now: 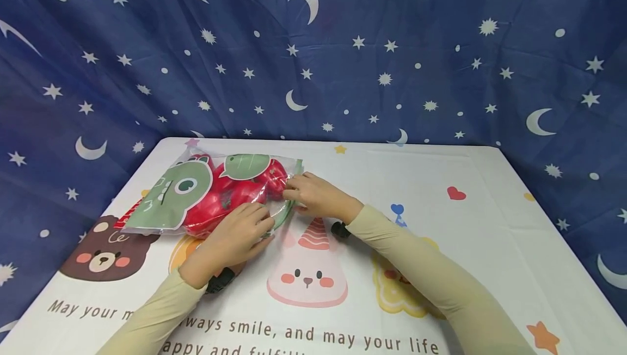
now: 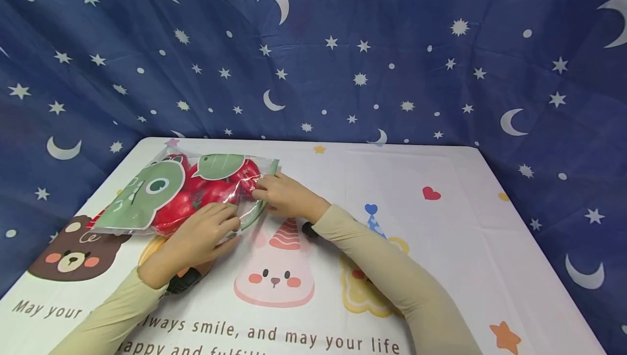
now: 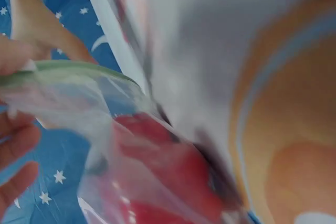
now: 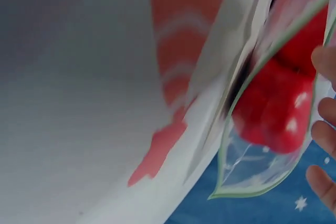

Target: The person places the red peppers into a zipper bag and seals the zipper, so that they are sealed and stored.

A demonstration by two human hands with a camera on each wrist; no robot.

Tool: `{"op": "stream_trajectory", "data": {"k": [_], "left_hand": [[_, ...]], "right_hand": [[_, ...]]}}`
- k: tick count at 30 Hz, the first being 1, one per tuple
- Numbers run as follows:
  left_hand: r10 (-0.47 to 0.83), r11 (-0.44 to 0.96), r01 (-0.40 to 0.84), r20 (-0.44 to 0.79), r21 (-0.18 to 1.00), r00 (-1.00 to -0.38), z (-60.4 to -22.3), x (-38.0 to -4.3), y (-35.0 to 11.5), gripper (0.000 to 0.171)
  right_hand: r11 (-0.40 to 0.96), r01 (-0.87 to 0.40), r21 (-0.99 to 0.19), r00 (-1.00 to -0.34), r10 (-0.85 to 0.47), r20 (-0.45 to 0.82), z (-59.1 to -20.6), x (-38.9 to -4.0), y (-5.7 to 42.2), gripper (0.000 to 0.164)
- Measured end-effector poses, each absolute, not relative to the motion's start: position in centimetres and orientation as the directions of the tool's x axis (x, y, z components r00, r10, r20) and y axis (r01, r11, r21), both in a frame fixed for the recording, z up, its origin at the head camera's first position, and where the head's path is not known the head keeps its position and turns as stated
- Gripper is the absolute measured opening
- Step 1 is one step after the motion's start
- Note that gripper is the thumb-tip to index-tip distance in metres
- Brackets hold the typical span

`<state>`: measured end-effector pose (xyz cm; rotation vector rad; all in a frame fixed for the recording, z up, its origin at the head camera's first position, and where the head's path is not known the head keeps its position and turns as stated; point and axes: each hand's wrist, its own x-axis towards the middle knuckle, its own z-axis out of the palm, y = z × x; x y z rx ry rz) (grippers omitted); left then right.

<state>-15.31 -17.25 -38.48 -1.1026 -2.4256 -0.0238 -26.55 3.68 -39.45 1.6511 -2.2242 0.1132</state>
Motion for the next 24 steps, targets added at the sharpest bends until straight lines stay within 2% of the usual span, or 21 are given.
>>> {"op": "stream_trajectory", "data": {"k": [7, 13, 18, 24], "left_hand": [[0.741, 0.617, 0.762, 0.471, -0.198, -0.478, -38.7, -15.6, -18.2, 0.030], [0.747, 0.581, 0.786, 0.523, -0.212, -0.411, -38.7, -15.8, -18.7, 0.019], [0.744, 0.562, 0.790, 0.566, -0.244, -0.355, -38.7, -16.0, -18.9, 0.039], [0.754, 0.557, 0.787, 0.561, -0.267, -0.342, -38.4, -15.8, -18.9, 0.037]], "right_hand": [[0.252, -0.953, 0.169, -0.195, -0.935, 0.296, -39.2, -24.5, 3.1, 0.033], [0.199, -0.964, 0.175, -0.147, -0.951, 0.271, -38.9, -23.2, 2.3, 0.030], [0.178, -0.957, 0.228, -0.110, -0.953, 0.283, -38.8, -22.6, 1.9, 0.026], [0.133, -0.952, 0.276, -0.033, -0.940, 0.340, -38.7, -22.3, 1.4, 0.021]]}}
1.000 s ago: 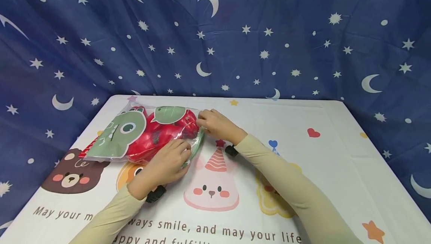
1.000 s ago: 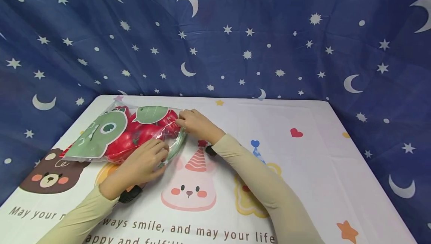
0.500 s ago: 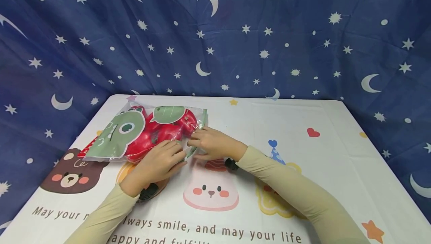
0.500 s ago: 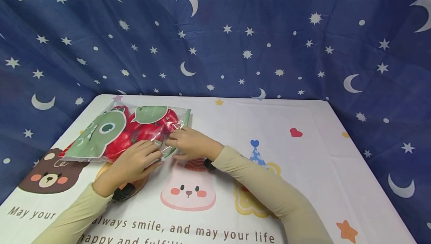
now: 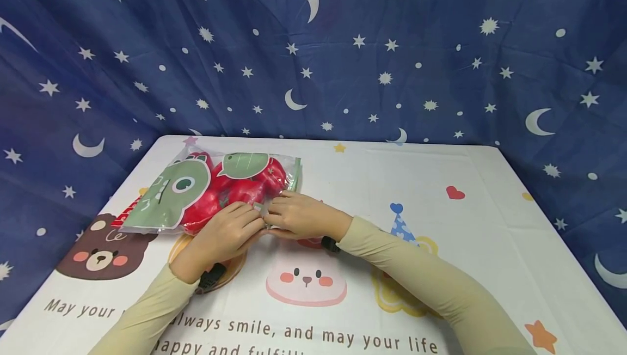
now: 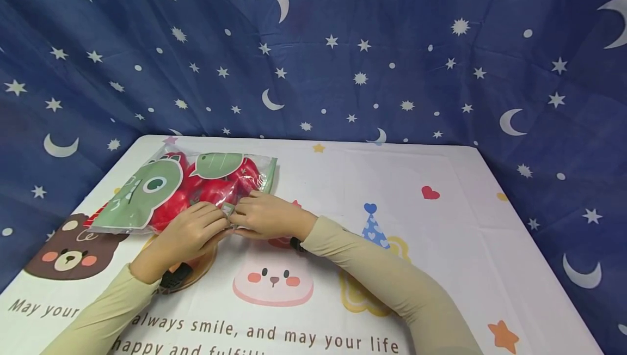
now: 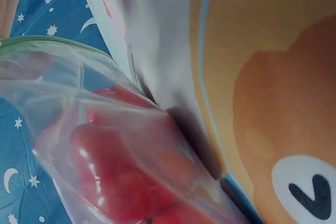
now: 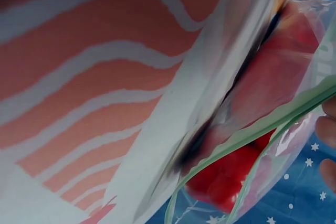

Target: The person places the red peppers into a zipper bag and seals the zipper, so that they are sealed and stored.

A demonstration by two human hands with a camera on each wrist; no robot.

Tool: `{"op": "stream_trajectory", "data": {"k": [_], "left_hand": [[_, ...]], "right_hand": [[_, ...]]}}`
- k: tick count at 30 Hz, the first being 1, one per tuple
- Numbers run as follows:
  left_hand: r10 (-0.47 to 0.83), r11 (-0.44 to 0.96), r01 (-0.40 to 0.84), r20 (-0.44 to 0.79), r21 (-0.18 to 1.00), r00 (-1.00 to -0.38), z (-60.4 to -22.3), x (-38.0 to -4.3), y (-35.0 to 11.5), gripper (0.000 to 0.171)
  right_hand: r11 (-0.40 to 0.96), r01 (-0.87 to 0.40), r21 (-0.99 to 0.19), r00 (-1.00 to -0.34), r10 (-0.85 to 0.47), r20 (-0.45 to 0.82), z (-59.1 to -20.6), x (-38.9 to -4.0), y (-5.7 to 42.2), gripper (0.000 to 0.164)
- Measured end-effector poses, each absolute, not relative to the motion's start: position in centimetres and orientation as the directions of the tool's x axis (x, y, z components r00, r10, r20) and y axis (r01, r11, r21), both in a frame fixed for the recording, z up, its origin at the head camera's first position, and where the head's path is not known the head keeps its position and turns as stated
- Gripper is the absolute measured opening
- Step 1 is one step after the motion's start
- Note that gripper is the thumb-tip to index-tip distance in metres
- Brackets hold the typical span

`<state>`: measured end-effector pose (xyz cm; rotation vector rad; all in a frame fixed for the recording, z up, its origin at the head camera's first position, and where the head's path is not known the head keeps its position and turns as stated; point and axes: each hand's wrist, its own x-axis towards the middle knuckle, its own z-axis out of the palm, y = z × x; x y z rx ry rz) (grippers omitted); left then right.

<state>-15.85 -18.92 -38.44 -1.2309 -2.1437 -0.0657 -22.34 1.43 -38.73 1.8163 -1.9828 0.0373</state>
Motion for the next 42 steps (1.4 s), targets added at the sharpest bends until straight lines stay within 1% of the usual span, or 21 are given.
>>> {"op": "stream_trajectory", "data": {"k": [5, 9, 13, 16, 19, 25, 28, 31, 34, 36, 40, 42], "left_hand": [[0.754, 0.545, 0.789, 0.577, -0.284, -0.314, -38.6, -15.9, -19.0, 0.036], [0.764, 0.534, 0.783, 0.579, -0.320, -0.284, -38.7, -15.9, -19.0, 0.037], [0.773, 0.525, 0.773, 0.579, -0.355, -0.259, -38.7, -15.9, -18.9, 0.037], [0.773, 0.526, 0.769, 0.582, -0.363, -0.254, -38.7, -15.8, -18.8, 0.036], [0.768, 0.529, 0.767, 0.589, -0.363, -0.251, -38.7, -15.8, -18.6, 0.036], [0.764, 0.512, 0.778, 0.608, -0.365, -0.218, -38.7, -15.7, -18.3, 0.033], [0.763, 0.510, 0.781, 0.609, -0.362, -0.216, -38.6, -15.6, -18.2, 0.034], [0.759, 0.512, 0.783, 0.611, -0.352, -0.222, -38.6, -15.6, -18.1, 0.038], [0.748, 0.524, 0.783, 0.621, -0.337, -0.234, -38.6, -15.7, -17.9, 0.039], [0.741, 0.546, 0.771, 0.618, -0.326, -0.263, -38.5, -15.8, -17.7, 0.036], [0.736, 0.600, 0.741, 0.571, -0.302, -0.363, -38.3, -15.9, -17.4, 0.023], [0.741, 0.615, 0.726, 0.542, -0.308, -0.397, -38.2, -16.0, -17.3, 0.024]], "right_hand": [[0.109, -0.944, 0.311, 0.019, -0.924, 0.382, -38.9, -22.4, 1.1, 0.018], [0.089, -0.935, 0.344, 0.069, -0.905, 0.421, -39.2, -22.8, 1.1, 0.016], [0.082, -0.927, 0.366, 0.090, -0.899, 0.429, -39.4, -23.3, 1.2, 0.013], [0.088, -0.926, 0.367, 0.082, -0.902, 0.424, -39.5, -23.7, 1.5, 0.010], [0.102, -0.930, 0.353, 0.060, -0.906, 0.420, -39.7, -24.3, 1.8, 0.009], [0.135, -0.927, 0.349, 0.023, -0.911, 0.412, -39.9, -25.7, 2.5, 0.010], [0.166, -0.923, 0.347, -0.014, -0.915, 0.403, -40.0, -26.4, 2.9, 0.010], [0.198, -0.923, 0.331, -0.057, -0.919, 0.391, -40.0, -26.9, 3.3, 0.010], [0.207, -0.921, 0.329, -0.075, -0.925, 0.373, -40.0, -27.3, 3.6, 0.012], [0.206, -0.918, 0.340, -0.073, -0.928, 0.364, -40.1, -27.4, 3.6, 0.013], [0.209, -0.910, 0.358, -0.071, -0.929, 0.363, -40.0, -27.3, 3.6, 0.012], [0.205, -0.910, 0.360, -0.065, -0.929, 0.366, -39.8, -27.2, 3.5, 0.009]]}}
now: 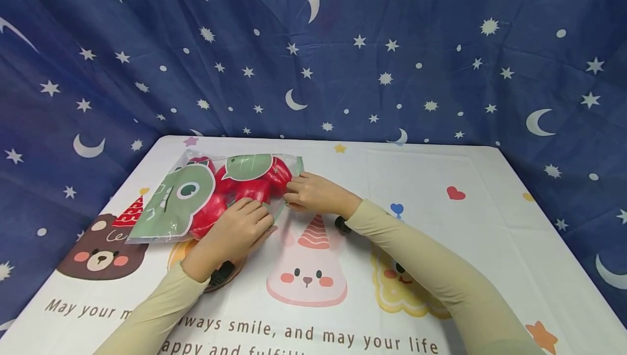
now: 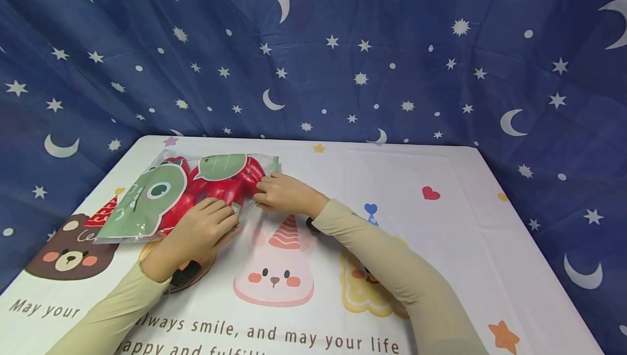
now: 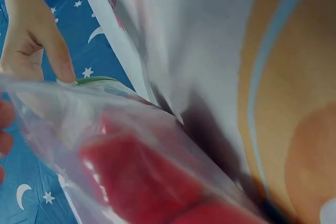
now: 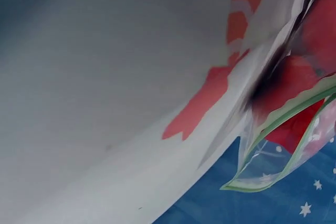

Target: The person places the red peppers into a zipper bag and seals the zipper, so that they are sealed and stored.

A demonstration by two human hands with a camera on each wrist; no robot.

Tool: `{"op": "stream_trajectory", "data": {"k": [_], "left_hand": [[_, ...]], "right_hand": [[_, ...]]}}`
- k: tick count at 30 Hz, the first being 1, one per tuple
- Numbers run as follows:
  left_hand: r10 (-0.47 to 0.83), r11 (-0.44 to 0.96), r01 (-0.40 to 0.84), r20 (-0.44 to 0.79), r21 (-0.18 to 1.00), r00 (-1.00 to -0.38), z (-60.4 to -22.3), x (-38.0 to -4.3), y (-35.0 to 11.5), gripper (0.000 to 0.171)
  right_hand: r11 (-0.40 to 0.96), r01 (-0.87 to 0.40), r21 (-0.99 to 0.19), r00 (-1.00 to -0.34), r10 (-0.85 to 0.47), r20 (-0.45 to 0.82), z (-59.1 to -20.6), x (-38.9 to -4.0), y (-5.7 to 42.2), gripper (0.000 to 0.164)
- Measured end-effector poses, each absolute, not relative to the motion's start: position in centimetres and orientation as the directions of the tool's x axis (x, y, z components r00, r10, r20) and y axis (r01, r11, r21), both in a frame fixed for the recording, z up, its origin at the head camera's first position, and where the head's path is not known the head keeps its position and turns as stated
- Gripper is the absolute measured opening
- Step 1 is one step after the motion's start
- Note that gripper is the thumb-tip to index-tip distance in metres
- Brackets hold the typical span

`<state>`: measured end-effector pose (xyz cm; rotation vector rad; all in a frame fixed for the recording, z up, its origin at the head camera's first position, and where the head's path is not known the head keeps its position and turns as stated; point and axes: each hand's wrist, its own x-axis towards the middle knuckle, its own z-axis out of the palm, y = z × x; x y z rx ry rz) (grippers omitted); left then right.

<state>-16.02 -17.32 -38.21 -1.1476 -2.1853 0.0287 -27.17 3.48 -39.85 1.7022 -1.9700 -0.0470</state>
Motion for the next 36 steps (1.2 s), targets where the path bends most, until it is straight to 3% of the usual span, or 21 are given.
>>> {"op": "stream_trajectory", "data": {"k": [6, 12, 18, 22, 29, 36], "left_hand": [[0.740, 0.621, 0.707, 0.549, -0.338, -0.388, -38.3, -16.3, -17.2, 0.033], [0.772, 0.576, 0.737, 0.533, -0.353, -0.347, -38.3, -16.3, -17.4, 0.028], [0.792, 0.525, 0.775, 0.535, -0.352, -0.294, -38.2, -16.0, -17.4, 0.025], [0.796, 0.505, 0.783, 0.546, -0.364, -0.261, -38.3, -15.9, -17.3, 0.011], [0.808, 0.474, 0.790, 0.549, -0.390, -0.214, -38.5, -15.6, -16.8, 0.022], [0.815, 0.461, 0.798, 0.542, -0.388, -0.207, -39.1, -15.3, -16.3, 0.035]], "right_hand": [[0.151, -0.938, 0.312, -0.022, -0.925, 0.380, -39.2, -26.5, 3.2, 0.008], [0.155, -0.957, 0.246, -0.048, -0.918, 0.393, -38.8, -26.9, 3.4, 0.007], [0.207, -0.951, 0.231, -0.111, -0.923, 0.369, -39.0, -28.7, 3.9, 0.006], [0.249, -0.946, 0.207, -0.162, -0.918, 0.363, -39.2, -29.9, 4.1, 0.005], [0.303, -0.926, 0.225, -0.214, -0.913, 0.348, -38.9, -31.6, 4.1, 0.006], [0.362, -0.891, 0.272, -0.259, -0.900, 0.350, -38.7, -33.4, 3.7, 0.007]]}}
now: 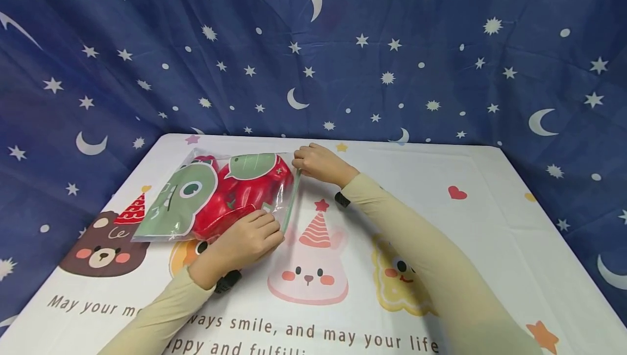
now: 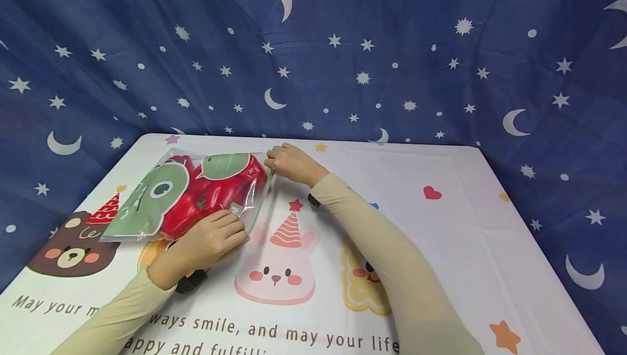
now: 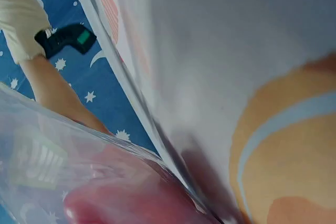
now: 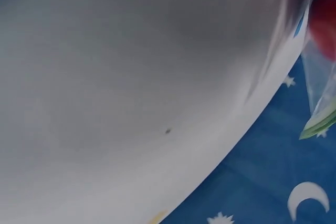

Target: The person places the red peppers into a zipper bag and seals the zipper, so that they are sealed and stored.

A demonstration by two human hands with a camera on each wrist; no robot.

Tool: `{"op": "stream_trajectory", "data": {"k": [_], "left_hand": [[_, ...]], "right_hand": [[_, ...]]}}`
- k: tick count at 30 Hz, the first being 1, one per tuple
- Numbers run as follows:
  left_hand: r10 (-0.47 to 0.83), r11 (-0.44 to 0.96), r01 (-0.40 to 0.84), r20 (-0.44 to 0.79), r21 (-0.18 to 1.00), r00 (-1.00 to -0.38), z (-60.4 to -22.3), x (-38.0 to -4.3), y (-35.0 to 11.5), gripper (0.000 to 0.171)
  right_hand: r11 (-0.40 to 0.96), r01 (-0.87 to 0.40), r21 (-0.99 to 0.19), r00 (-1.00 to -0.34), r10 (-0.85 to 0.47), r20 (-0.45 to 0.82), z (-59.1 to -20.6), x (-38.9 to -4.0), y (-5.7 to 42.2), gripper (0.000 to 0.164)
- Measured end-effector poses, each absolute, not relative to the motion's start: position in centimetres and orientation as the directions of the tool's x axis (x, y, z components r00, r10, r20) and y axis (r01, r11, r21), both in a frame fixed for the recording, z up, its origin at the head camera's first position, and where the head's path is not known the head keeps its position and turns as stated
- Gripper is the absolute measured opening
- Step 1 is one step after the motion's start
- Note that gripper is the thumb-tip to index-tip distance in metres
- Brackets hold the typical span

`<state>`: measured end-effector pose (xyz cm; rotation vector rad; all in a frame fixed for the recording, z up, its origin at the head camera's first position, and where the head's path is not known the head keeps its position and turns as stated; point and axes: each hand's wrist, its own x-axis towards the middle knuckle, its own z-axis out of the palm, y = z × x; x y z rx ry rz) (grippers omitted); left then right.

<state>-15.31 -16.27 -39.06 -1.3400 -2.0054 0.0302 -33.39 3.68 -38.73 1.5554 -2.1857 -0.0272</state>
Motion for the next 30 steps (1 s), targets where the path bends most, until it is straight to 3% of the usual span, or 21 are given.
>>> {"op": "stream_trajectory", "data": {"k": [3, 7, 11, 16, 22, 26, 30], "left_hand": [[0.822, 0.446, 0.809, 0.534, -0.383, -0.201, -39.2, -15.1, -16.0, 0.034], [0.838, 0.433, 0.822, 0.501, -0.369, -0.216, -39.4, -14.7, -15.7, 0.011], [0.846, 0.437, 0.831, 0.472, -0.344, -0.249, -39.7, -14.3, -15.4, 0.025], [0.854, 0.448, 0.830, 0.435, -0.332, -0.287, -39.8, -14.0, -15.2, 0.025], [0.846, 0.505, 0.814, 0.350, -0.287, -0.402, -39.4, -14.0, -14.7, 0.020], [0.822, 0.562, 0.796, 0.258, -0.224, -0.507, -39.3, -14.1, -14.4, 0.025], [0.803, 0.593, 0.784, 0.208, -0.182, -0.559, -39.5, -14.1, -14.3, 0.033]], "right_hand": [[0.402, -0.871, 0.282, -0.299, -0.890, 0.345, -38.8, -34.2, 3.8, 0.008], [0.445, -0.845, 0.297, -0.341, -0.876, 0.341, -38.7, -34.9, 4.1, 0.010], [0.462, -0.833, 0.304, -0.354, -0.868, 0.347, -38.4, -35.0, 4.0, 0.013], [0.493, -0.809, 0.321, -0.381, -0.855, 0.352, -37.8, -35.0, 3.6, 0.013], [0.517, -0.780, 0.354, -0.394, -0.844, 0.365, -37.7, -35.2, 3.2, 0.016], [0.571, -0.763, 0.303, -0.482, -0.815, 0.322, -38.2, -35.1, 3.4, 0.023], [0.623, -0.751, 0.218, -0.564, -0.778, 0.278, -38.9, -34.9, 4.0, 0.038]]}}
